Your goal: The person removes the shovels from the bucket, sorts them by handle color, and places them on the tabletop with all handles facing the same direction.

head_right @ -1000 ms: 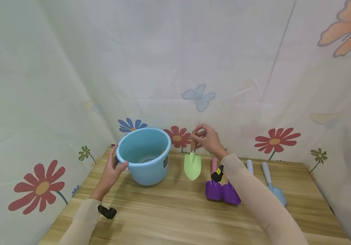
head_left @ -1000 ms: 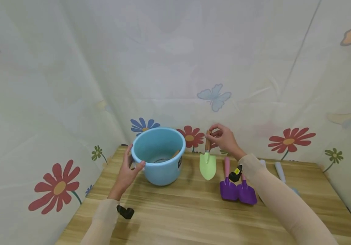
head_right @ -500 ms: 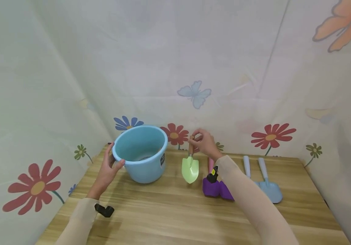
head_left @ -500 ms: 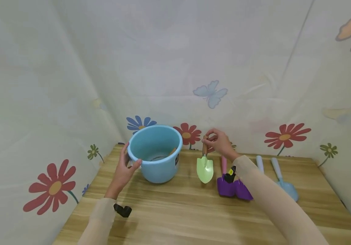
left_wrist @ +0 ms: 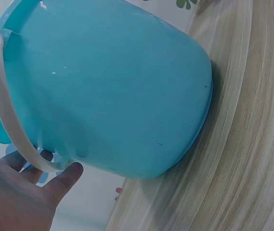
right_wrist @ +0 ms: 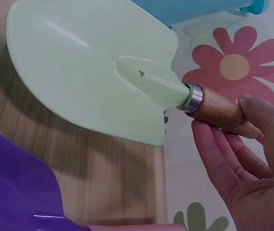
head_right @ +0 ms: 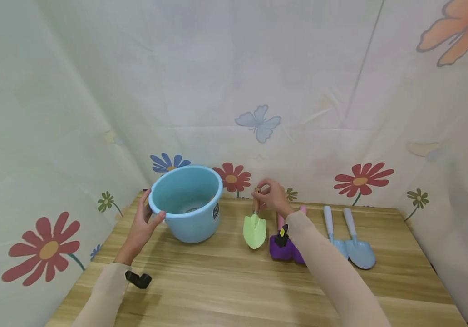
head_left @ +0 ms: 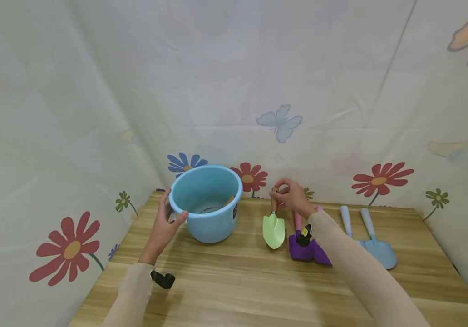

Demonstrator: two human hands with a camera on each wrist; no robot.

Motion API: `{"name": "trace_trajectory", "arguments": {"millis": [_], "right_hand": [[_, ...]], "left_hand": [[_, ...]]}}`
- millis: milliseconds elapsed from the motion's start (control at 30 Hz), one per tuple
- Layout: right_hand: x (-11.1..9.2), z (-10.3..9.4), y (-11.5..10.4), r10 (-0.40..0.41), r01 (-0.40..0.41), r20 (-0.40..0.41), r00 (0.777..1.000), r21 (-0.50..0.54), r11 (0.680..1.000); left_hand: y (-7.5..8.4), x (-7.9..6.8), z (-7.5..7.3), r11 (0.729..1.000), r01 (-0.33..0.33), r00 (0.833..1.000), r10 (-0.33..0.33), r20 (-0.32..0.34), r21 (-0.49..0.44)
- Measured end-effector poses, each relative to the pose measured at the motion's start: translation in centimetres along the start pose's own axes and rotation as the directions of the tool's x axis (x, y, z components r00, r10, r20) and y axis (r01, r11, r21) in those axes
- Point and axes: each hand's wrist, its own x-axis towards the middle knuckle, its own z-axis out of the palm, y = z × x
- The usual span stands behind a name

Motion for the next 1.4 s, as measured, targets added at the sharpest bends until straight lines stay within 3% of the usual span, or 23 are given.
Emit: {"name": "trace_trajectory", "arguments": {"millis": [500,867,1200,1400], "right_hand": [[0.0,0.7,1.5,-0.008,0.01,0.031,0.999,-0.041,0.999],[0.3,1.0,2.8,0.047,-0.044,0.034,0.998,-0.09,0.995],[0.6,1.1,3.1,0.127,-0.124,0.05,0.991,-0.058,0.991],[0.9,1.1,3.3,0.144,-0.142,0.099,0.985,-0.027,0.989]], "left_hand": [[-0.3,-0.2,0.1,1.0,0.001,1.0,-0.001,0.003,-0.01],[0.0,-0.3,0.2,1.0,0.02,1.0,-0.02,0.012,-0.007],[0.3,-0.2,0.1,1.0,0.02,1.0,-0.02,0.007,0.007],[0.3,-0.2,-0.1,1.0,0.02,1.0,-0.02,0.005,0.006]]}}
